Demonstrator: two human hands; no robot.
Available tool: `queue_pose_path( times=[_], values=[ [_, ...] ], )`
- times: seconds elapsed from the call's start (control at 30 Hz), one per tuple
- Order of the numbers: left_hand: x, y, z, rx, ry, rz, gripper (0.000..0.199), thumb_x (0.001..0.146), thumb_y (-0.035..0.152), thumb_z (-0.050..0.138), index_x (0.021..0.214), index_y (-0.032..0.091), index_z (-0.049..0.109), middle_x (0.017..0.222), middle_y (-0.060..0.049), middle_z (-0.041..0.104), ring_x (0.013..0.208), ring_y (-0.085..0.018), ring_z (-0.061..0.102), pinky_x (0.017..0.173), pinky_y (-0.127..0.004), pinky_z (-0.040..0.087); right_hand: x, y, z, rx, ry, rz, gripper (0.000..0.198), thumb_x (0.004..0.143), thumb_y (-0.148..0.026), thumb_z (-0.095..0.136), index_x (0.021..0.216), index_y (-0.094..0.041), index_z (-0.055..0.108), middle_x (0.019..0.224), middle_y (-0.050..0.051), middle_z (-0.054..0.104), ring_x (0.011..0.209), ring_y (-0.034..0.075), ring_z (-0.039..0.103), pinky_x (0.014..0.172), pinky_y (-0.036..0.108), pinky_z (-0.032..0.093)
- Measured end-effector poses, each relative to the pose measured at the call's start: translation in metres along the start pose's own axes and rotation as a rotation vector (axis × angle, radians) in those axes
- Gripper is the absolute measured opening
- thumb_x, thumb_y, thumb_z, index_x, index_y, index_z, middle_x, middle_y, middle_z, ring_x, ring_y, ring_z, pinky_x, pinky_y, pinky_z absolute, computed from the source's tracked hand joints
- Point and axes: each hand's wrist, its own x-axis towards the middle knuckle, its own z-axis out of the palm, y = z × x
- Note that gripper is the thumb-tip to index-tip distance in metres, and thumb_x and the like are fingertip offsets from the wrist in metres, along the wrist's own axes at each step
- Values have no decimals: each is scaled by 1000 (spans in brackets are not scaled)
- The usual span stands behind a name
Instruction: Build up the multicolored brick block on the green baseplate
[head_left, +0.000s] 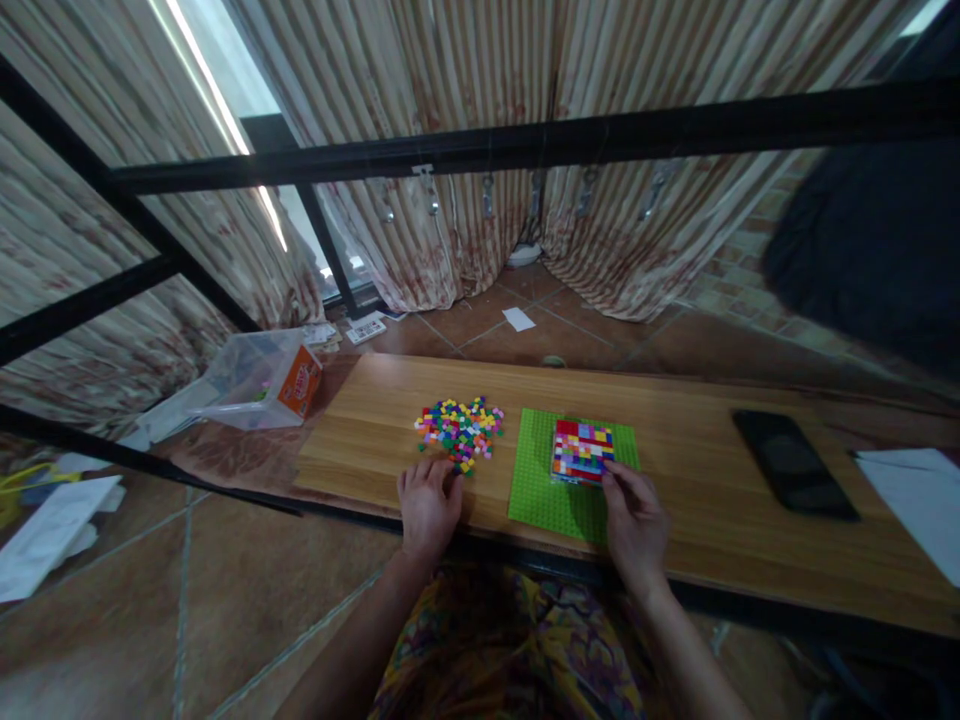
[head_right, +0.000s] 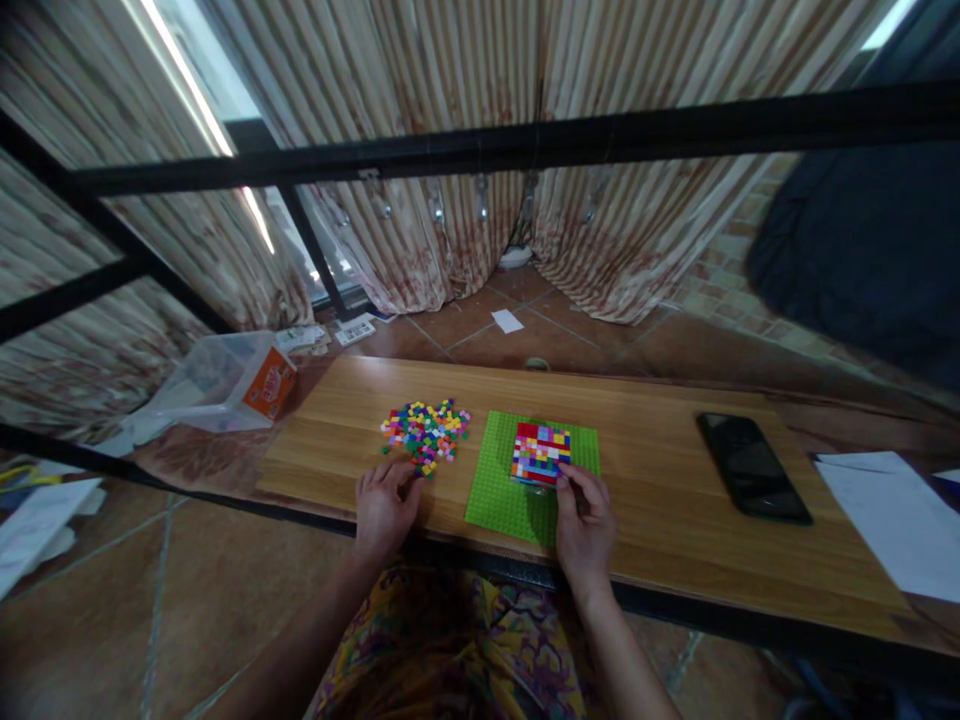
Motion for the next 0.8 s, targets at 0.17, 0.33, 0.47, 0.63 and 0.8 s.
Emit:
queue_pose_path(
  times=[0.17,0.33,0.47,0.63,0.8],
  values=[
    [3,-1,0,-4,6,-6,10,85,24,55,87,21,64,91,-7,68,87,-27,59,78,-41,42,1,-2,1,-6,-1,9,27,84,-40,59,97,-19,70,101,9,66,96,21,61,90,43,46],
    [2,3,-6,-229,-23,2,10,87,20,50,90,20,60,89,-5,67,85,-22,62,78,-36,47,-2,-15,-1,-94,16,-51,28,86,-39,55,100,-20,70,104,9,64,98,22,60,90,44,47],
    [-5,22,-19,-377,-91,80,11,89,19,48,94,21,58,89,-4,67,87,-20,62,79,-33,49,-18,-47,2,-297,-20,-314,24,87,-28,56,107,-25,69,116,9,61,109,24,56,98,47,42],
    [-21,54,-30,-435,-183,217,12,89,18,47,93,21,58,89,-4,65,87,-20,60,79,-34,49,-45,-77,18,-230,-498,-439,33,91,-19,50,119,-29,63,106,7,68,98,21,62,85,37,52],
    [-32,65,-26,-492,-243,194,15,89,17,46,92,23,59,88,-3,66,86,-19,61,77,-32,50,-58,-70,22,-148,-546,-336,32,93,-19,45,116,-26,65,100,6,71,93,19,65,82,35,55]
  ],
)
